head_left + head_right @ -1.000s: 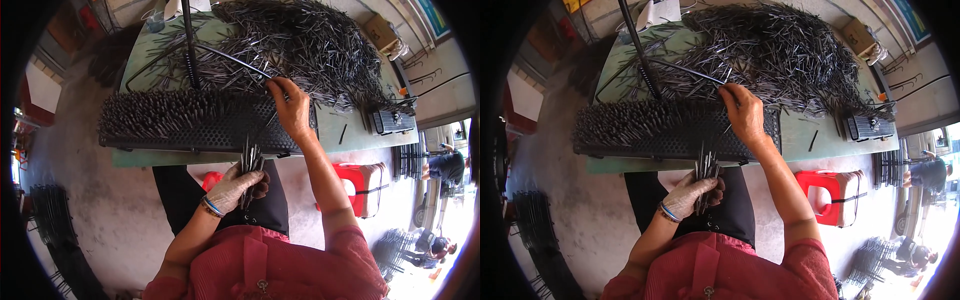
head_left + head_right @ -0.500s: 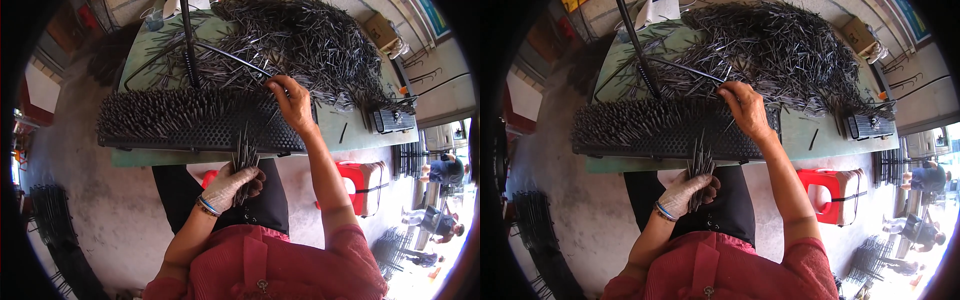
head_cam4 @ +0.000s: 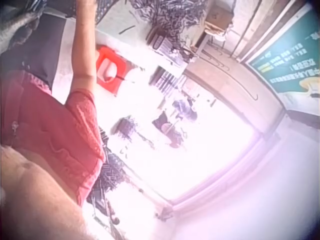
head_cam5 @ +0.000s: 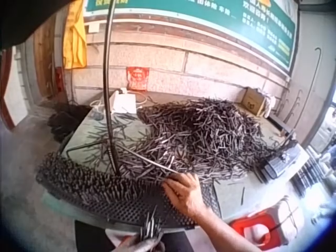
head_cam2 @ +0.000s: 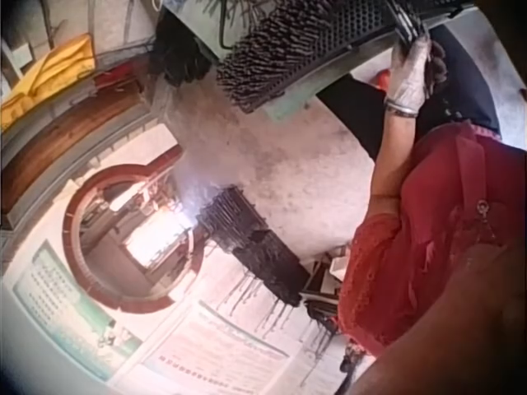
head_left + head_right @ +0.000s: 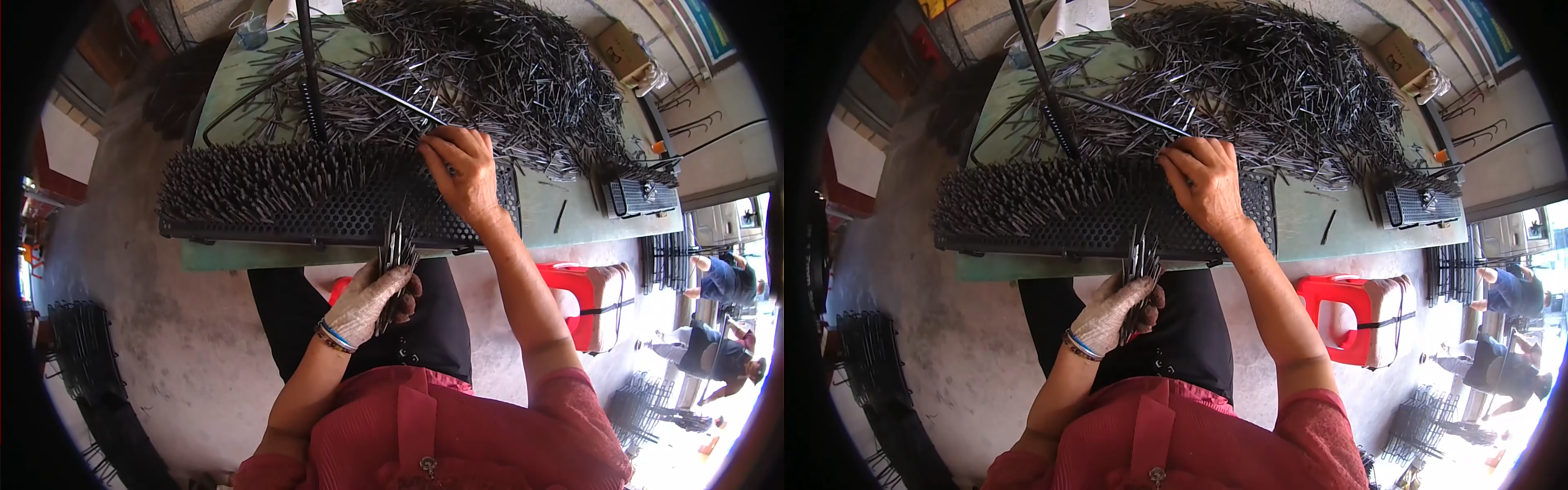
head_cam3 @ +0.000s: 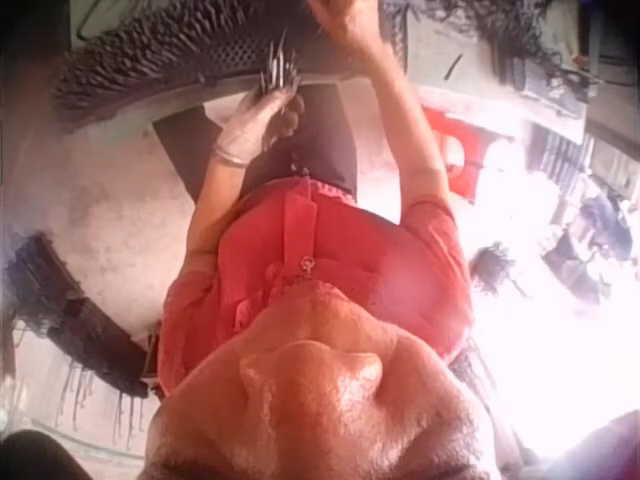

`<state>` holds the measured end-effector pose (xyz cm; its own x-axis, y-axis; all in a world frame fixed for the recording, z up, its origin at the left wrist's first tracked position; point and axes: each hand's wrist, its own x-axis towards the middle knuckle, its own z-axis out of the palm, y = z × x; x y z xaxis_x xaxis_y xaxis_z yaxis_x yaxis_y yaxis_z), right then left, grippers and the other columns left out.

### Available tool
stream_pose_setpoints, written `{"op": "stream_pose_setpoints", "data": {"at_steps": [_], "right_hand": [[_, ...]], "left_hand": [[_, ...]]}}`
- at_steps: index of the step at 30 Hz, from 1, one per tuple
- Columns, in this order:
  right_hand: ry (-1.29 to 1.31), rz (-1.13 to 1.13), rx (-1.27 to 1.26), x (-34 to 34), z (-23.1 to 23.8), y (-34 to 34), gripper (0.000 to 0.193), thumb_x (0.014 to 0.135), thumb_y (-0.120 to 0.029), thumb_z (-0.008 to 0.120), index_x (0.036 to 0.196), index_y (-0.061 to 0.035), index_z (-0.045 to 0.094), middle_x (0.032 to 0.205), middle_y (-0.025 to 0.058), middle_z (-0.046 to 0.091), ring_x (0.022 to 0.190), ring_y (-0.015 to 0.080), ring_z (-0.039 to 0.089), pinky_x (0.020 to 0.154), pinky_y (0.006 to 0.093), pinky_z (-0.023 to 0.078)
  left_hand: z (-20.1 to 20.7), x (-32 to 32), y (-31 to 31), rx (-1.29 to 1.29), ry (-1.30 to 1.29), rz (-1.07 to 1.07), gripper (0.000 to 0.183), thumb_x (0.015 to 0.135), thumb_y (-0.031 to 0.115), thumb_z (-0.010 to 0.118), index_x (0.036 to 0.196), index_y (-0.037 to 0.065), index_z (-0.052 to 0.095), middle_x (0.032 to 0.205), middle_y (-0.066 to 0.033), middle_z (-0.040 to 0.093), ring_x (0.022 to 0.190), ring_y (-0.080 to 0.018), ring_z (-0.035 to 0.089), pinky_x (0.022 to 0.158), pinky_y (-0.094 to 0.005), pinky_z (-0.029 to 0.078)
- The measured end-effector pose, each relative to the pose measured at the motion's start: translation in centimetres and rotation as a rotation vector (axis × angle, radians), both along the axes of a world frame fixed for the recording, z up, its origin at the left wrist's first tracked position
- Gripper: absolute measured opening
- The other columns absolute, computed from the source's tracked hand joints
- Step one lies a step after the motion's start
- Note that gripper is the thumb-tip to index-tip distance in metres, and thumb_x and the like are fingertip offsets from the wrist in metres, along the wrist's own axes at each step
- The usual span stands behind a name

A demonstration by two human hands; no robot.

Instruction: Sorting thin metal rods and inserting them into a grid holder for assembly.

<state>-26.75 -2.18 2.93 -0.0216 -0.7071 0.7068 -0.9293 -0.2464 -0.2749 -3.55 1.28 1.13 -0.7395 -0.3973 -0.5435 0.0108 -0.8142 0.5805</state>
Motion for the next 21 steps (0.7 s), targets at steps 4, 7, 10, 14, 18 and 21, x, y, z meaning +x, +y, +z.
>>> {"op": "stream_pose_setpoints", "data": {"at_steps": [4, 7, 10, 14, 18, 21], "right_hand": [[0.025, -0.001, 0.032, 0.0, -0.4, -0.2, 0.013, 0.079, -0.01, 0.071, 0.092, -0.0066, 0.07, 0.098, 0.0038, 0.065, 0.086, 0.0213, 0.06, 0.079, 0.0346, 0.041], [0.014, -0.032, 0.035, 0.2, -0.5, -0.3, 0.013, 0.079, -0.01, 0.071, 0.091, -0.0064, 0.07, 0.099, 0.0048, 0.065, 0.087, 0.0224, 0.06, 0.078, 0.0354, 0.042], [-0.044, -0.039, -0.011, 0.4, 0.0, 0.6, 0.02, 0.079, -0.01, 0.072, 0.098, -0.0053, 0.07, 0.103, 0.0078, 0.066, 0.093, 0.0256, 0.06, 0.083, 0.037, 0.044], [0.028, 0.14, 0.302, 1.0, 1.2, 4.2, 0.036, 0.076, -0.015, 0.076, 0.109, -0.0042, 0.066, 0.11, 0.0106, 0.062, 0.1, 0.0282, 0.059, 0.085, 0.0391, 0.046], [-0.018, 0.222, 0.455, 1.6, 0.2, 7.6, 0.038, 0.077, -0.019, 0.074, 0.111, -0.0032, 0.064, 0.113, 0.0131, 0.06, 0.104, 0.0299, 0.057, 0.09, 0.04, 0.047], [0.15, 0.272, 0.377, 1.9, -1.0, 8.7, 0.033, 0.077, -0.014, 0.07, 0.108, -0.0033, 0.065, 0.112, 0.0124, 0.06, 0.105, 0.0283, 0.058, 0.086, 0.0359, 0.05]], "left_hand": [[0.2, -0.1, -0.1, 0.009, -0.014, -0.003, 0.028, 0.095, 0.021, 0.058, 0.117, 0.005, 0.055, 0.086, -0.0053, 0.063, 0.064, -0.0113, 0.06, 0.054, -0.0236, 0.049], [-0.5, -0.1, 0.1, -0.031, 0.0, -0.031, 0.029, 0.093, 0.018, 0.059, 0.118, 0.004, 0.055, 0.087, -0.0055, 0.063, 0.064, -0.0117, 0.06, 0.055, -0.024, 0.049], [-0.6, 0.1, 0.0, -0.054, 0.049, -0.049, 0.029, 0.091, 0.015, 0.062, 0.117, 0.003, 0.055, 0.088, -0.0059, 0.064, 0.067, -0.0127, 0.062, 0.058, -0.0246, 0.051], [-0.8, 1.0, -0.5, -0.041, 0.03, 0.039, 0.023, 0.093, 0.016, 0.06, 0.11, 0.002, 0.055, 0.091, -0.0079, 0.065, 0.075, -0.0152, 0.065, 0.062, -0.0264, 0.054], [0.0, 1.6, -0.9, -0.058, 0.044, 0.073, 0.024, 0.093, 0.018, 0.061, 0.111, 0.003, 0.054, 0.091, -0.0084, 0.066, 0.074, -0.016, 0.065, 0.06, -0.0257, 0.053], [0.0, 1.3, -1.0, -0.081, 0.068, 0.062, 0.024, 0.092, 0.017, 0.062, 0.11, 0.003, 0.055, 0.092, -0.0086, 0.066, 0.073, -0.0143, 0.065, 0.06, -0.0246, 0.053]]}}
